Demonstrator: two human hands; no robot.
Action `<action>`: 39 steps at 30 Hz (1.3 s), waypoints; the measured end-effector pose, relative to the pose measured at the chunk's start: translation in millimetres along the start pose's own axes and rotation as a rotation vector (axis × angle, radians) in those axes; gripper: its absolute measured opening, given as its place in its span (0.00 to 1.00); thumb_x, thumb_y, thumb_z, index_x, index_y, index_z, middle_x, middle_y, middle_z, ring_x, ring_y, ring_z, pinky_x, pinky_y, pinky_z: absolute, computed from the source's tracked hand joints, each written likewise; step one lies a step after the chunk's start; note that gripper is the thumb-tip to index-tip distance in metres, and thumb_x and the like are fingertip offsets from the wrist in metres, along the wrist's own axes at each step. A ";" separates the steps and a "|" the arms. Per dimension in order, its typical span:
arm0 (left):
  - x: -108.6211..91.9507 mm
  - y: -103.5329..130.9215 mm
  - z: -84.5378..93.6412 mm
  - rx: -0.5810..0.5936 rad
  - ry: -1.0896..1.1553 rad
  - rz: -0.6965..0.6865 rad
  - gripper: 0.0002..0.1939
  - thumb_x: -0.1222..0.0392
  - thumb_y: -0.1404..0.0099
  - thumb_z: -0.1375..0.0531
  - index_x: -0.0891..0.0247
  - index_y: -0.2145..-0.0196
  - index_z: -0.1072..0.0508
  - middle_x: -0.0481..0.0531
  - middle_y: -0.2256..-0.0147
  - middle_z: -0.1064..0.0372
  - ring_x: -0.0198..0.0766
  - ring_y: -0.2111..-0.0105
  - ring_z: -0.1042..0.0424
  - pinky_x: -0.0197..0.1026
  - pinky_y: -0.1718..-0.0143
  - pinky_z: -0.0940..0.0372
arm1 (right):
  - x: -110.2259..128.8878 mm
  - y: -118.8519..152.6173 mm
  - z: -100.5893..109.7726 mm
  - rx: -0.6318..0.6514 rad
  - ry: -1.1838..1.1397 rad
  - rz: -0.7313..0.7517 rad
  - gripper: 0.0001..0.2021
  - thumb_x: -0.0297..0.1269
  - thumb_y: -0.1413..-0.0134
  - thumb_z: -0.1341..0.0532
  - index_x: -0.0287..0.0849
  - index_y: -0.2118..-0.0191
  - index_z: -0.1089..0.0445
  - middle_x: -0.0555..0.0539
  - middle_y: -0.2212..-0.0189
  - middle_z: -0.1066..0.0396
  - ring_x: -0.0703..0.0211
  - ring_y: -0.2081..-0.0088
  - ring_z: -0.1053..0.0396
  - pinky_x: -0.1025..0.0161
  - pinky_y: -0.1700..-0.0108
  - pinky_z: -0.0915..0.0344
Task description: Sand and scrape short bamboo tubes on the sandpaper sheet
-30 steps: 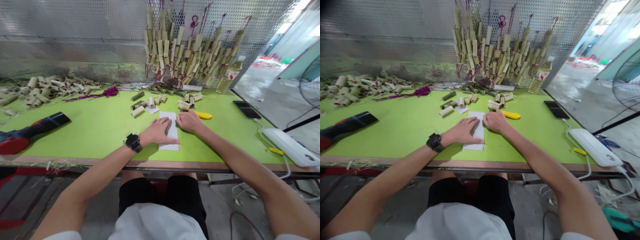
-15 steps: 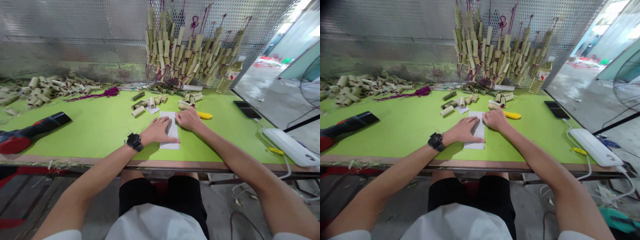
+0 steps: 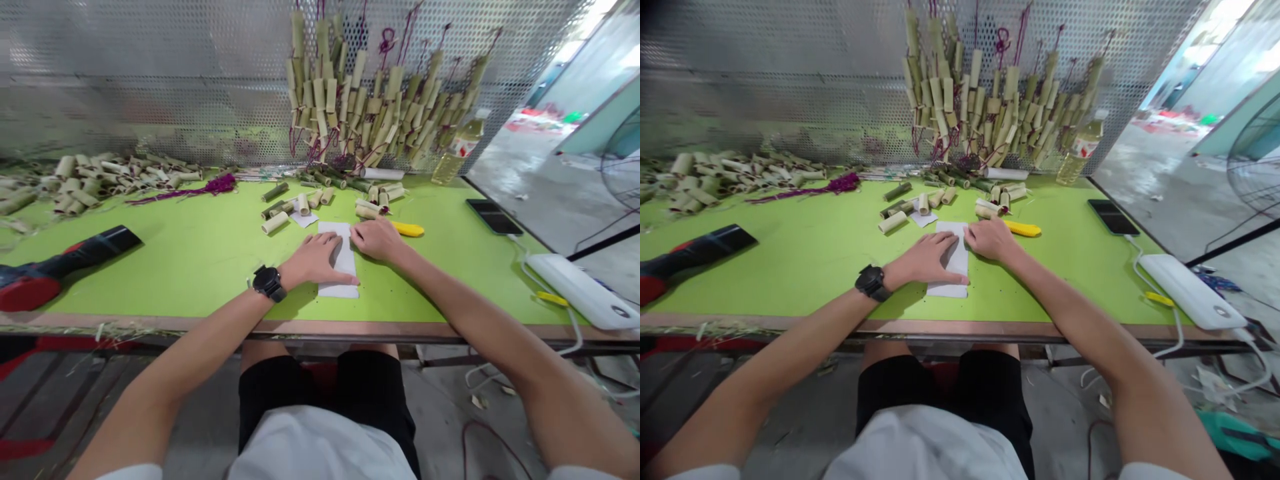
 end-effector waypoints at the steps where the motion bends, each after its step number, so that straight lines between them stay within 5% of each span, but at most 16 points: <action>1: 0.2 0.0 -0.3 0.002 0.000 -0.002 0.71 0.08 0.41 0.40 0.64 0.17 0.41 0.69 0.17 0.48 0.72 0.19 0.45 0.66 0.19 0.51 | 2.0 4.8 0.5 0.007 -0.012 0.013 0.29 0.41 0.17 0.53 0.37 0.58 0.15 0.35 0.61 0.14 0.49 0.65 0.27 0.52 0.59 0.48; 10: -1.3 1.9 1.2 0.022 0.006 0.000 0.72 0.08 0.41 0.41 0.63 0.17 0.41 0.69 0.16 0.50 0.75 0.20 0.46 0.66 0.19 0.50 | -13.1 -6.0 2.8 0.001 0.016 -0.156 0.31 0.43 0.18 0.55 0.34 0.55 0.15 0.31 0.59 0.14 0.47 0.64 0.25 0.53 0.64 0.47; 18: -1.5 1.4 3.0 0.010 0.009 -0.011 0.71 0.09 0.41 0.39 0.63 0.17 0.40 0.69 0.17 0.48 0.73 0.20 0.45 0.66 0.19 0.49 | -0.4 15.0 -0.4 0.084 -0.014 -0.048 0.30 0.46 0.17 0.54 0.40 0.56 0.15 0.35 0.58 0.13 0.46 0.62 0.23 0.53 0.63 0.48; 24: -2.5 3.1 3.1 0.038 0.013 0.007 0.72 0.10 0.41 0.41 0.65 0.16 0.43 0.69 0.16 0.51 0.76 0.20 0.46 0.66 0.19 0.48 | -15.2 -9.7 -0.3 0.053 -0.013 -0.196 0.33 0.44 0.16 0.57 0.34 0.52 0.14 0.31 0.58 0.14 0.45 0.62 0.23 0.53 0.63 0.45; 32: -0.5 1.9 1.0 0.025 0.013 0.008 0.72 0.09 0.41 0.40 0.64 0.17 0.42 0.68 0.16 0.50 0.75 0.19 0.47 0.67 0.19 0.49 | 8.7 13.9 2.3 0.083 -0.009 -0.005 0.30 0.46 0.17 0.52 0.40 0.59 0.14 0.35 0.62 0.14 0.48 0.65 0.24 0.54 0.64 0.49; 39: -1.2 2.2 1.9 0.020 0.013 0.010 0.70 0.10 0.40 0.40 0.64 0.17 0.41 0.68 0.16 0.49 0.76 0.20 0.46 0.66 0.19 0.48 | -15.4 -3.7 4.0 0.036 -0.003 -0.170 0.33 0.44 0.17 0.55 0.36 0.56 0.13 0.32 0.63 0.15 0.46 0.66 0.24 0.53 0.64 0.45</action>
Point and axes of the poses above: each hand's wrist, its own y-axis away from the middle knuckle, its own z-axis out of the back of the hand, x = y × z, the point moved 10 cm from there along -y, towards the middle knuckle
